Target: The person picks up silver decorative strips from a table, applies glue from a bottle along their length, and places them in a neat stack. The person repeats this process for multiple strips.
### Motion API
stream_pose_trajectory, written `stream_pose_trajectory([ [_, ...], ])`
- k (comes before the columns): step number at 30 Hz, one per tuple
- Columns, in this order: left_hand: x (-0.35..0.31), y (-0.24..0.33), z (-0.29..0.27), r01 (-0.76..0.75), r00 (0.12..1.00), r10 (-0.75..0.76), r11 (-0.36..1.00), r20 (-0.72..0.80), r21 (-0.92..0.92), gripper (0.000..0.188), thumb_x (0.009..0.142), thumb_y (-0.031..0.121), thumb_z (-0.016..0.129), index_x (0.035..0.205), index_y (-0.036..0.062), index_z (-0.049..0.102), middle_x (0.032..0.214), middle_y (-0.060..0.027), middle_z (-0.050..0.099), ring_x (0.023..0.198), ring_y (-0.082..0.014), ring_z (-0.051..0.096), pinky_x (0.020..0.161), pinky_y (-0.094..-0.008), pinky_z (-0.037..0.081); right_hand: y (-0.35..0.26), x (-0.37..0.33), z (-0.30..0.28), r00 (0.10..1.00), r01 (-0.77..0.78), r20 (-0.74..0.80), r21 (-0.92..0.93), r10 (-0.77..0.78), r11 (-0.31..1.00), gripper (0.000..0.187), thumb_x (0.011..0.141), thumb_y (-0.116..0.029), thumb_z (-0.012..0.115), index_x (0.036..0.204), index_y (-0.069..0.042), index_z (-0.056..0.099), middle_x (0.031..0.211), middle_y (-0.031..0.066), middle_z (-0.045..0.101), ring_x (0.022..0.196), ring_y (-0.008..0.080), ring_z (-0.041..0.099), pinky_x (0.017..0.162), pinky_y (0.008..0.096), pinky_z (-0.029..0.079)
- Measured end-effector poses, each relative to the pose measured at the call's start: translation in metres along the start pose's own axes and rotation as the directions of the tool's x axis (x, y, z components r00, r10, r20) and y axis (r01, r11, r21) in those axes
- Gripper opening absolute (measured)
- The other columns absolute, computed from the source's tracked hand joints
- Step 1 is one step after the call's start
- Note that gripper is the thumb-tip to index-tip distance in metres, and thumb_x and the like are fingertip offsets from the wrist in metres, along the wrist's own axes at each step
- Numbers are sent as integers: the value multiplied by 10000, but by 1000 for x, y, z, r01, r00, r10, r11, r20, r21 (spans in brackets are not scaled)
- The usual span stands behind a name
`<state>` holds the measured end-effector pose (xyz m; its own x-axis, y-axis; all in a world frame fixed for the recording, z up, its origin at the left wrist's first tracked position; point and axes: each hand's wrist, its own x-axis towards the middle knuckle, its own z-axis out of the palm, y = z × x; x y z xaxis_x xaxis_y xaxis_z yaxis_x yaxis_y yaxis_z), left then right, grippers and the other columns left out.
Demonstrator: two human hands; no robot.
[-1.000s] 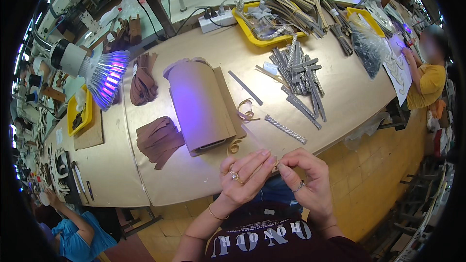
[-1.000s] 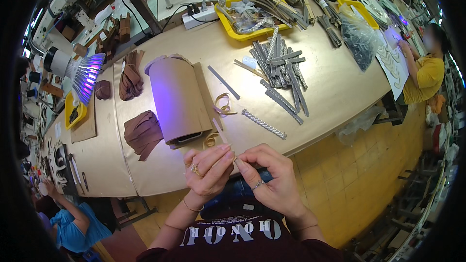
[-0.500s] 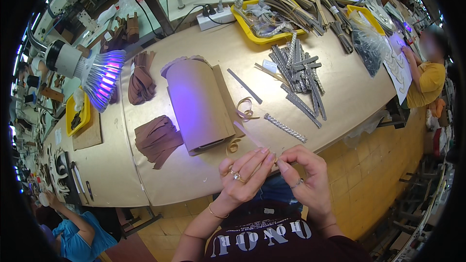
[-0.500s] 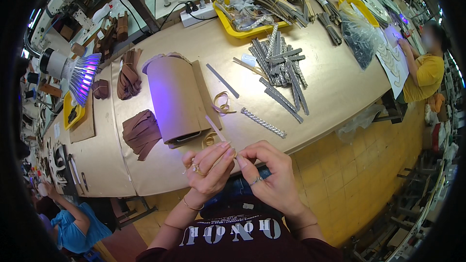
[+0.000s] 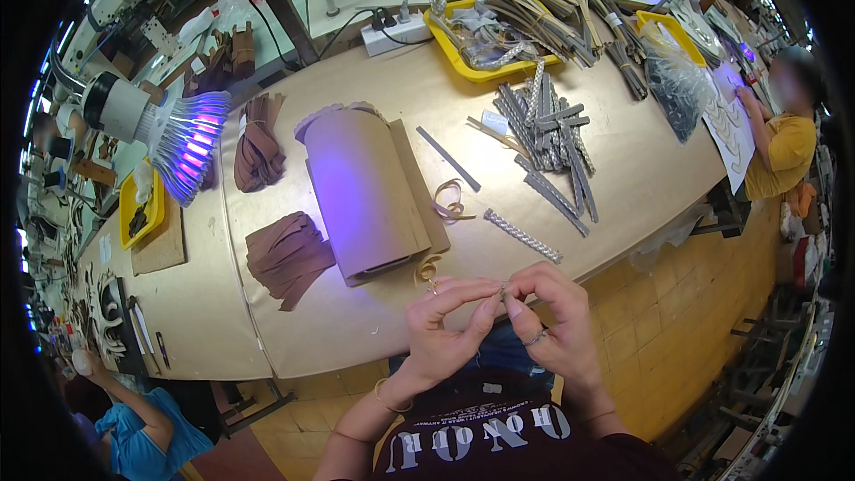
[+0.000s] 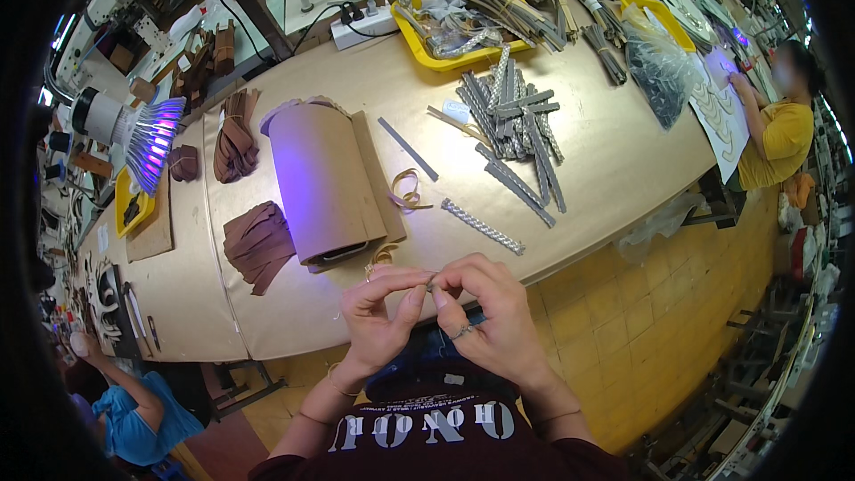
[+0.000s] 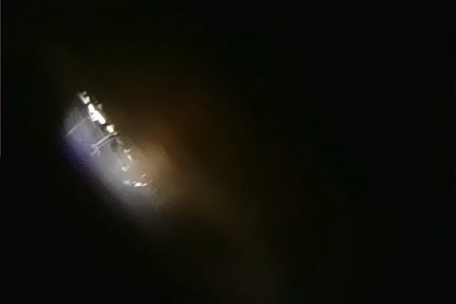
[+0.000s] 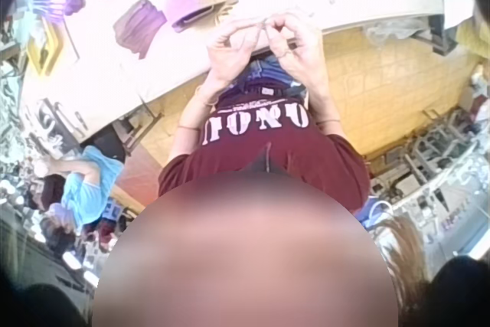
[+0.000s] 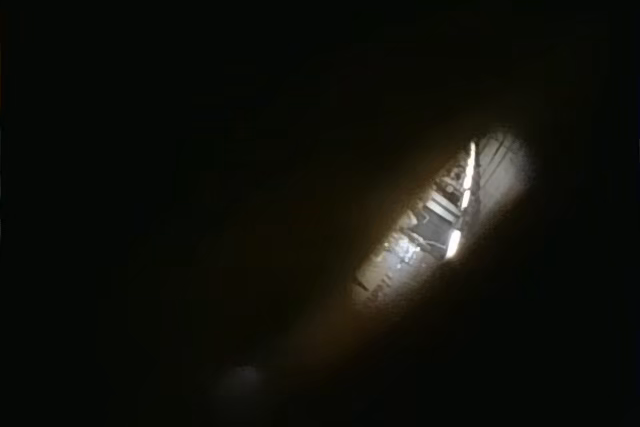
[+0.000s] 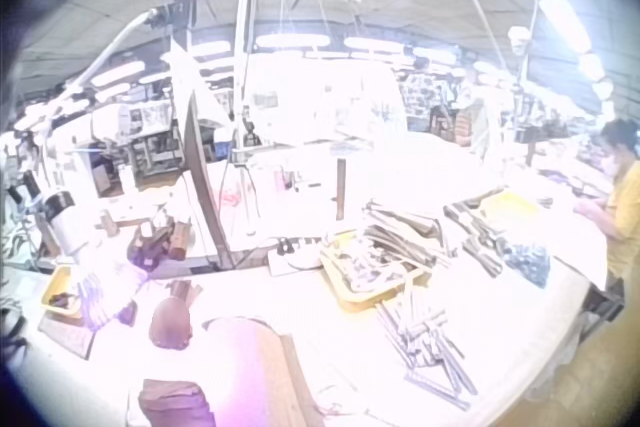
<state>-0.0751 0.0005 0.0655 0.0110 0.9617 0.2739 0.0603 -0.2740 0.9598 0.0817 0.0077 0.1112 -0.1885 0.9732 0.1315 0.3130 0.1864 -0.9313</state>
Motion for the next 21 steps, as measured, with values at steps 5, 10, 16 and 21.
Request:
stream_pose_trajectory([
  [5, 3, -3, -9, 75, 997, -73, 996, -38, 46, 127, 793, 3, 689, 919, 1, 700, 912, -99, 716, 825, -185, 671, 782, -294, 489, 5, 0, -4, 996, -26, 82, 87, 19, 996, 92, 830, -60, 637, 881, 15, 623, 853, 86, 611, 752, 188, 587, 713, 295, 458],
  [10, 14, -10, -32, 24, 927, 130, 916, -353, 400, 79, 793, 3, 689, 871, 16, 689, 895, -84, 706, 792, -186, 638, 741, -314, 483, 16, -11, -42, 981, -189, 63, 537, 184, 822, 134, 832, -106, 614, 850, 27, 620, 837, 111, 599, 743, 161, 570, 670, 270, 447],
  [16, 28, -11, -42, -160, 842, 519, 499, -146, 852, 160, 713, 42, 743, 861, 78, 697, 883, -13, 698, 821, -201, 623, 736, -316, 436, 37, -34, -117, 976, 38, -191, 630, 107, 776, 264, 816, -219, 605, 754, 30, 546, 778, 119, 531, 655, 154, 477, 597, 274, 390],
  [21, 31, -10, -28, -119, 896, 438, 389, -70, 914, 213, 710, 73, 760, 914, 69, 699, 1050, -50, 682, 953, -242, 598, 878, -380, 395, 47, -51, -143, 949, 153, -308, 644, 70, 749, 261, 812, -220, 598, 752, 27, 535, 779, 118, 527, 656, 157, 457, 614, 290, 361],
])
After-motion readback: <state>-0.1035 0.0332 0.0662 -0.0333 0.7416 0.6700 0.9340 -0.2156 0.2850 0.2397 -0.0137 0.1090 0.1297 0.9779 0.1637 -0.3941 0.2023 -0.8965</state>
